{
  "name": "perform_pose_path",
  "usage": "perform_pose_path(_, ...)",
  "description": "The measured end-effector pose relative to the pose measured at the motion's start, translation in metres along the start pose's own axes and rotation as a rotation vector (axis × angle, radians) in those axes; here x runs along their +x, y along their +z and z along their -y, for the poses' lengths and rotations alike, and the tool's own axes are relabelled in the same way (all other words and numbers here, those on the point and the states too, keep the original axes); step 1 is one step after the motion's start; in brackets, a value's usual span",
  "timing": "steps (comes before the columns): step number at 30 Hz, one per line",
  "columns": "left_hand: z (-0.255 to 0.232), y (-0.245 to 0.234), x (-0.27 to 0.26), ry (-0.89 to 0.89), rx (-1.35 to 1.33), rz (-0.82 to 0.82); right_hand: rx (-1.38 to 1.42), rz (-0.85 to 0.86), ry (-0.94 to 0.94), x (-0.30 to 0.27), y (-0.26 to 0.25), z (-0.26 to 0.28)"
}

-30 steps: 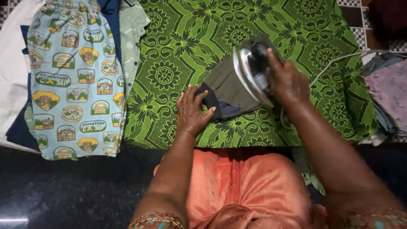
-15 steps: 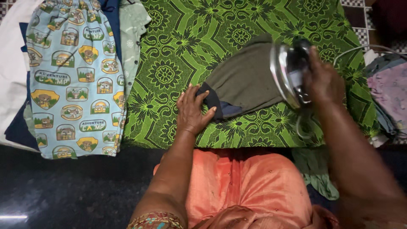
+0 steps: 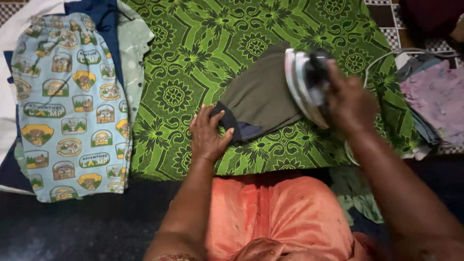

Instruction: The person irons several pieces of clothing on a patterned green cloth. They use an iron to smooth out wrinkles on a light blue patterned shirt, a dark green short, and a maroon shirt, folding each item after ironing.

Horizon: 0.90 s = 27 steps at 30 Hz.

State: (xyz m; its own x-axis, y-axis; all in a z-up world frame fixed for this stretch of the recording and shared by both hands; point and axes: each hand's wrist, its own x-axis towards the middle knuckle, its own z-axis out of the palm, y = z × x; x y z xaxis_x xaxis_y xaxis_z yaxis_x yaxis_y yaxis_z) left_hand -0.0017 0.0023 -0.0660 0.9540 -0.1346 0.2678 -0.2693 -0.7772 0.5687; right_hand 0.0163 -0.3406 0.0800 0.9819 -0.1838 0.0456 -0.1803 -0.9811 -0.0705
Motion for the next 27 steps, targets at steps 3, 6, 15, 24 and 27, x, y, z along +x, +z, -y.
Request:
perform_pose_path(3,-0.002,-0.002,0.003,-0.016,0.02,0.029,-0.03,-0.001,-0.25,0.011,0.006,0.041)
perform_pose_path(6,-0.001,-0.002,0.002,-0.02,0.003,0.022,-0.074,0.048,-0.437,0.032,0.021,0.079)
perform_pose_path(15,0.003,0.002,0.0,0.038,-0.007,-0.032,-0.144,0.212,-0.183,0.081,0.009,0.086)
perform_pose_path(24,0.003,0.001,0.0,0.035,0.012,-0.019,0.004,0.024,0.007,0.101,0.028,-0.025)
perform_pose_path(27,0.004,0.002,-0.001,0.042,0.004,-0.027,-0.01,0.022,0.061,0.076,0.036,-0.067)
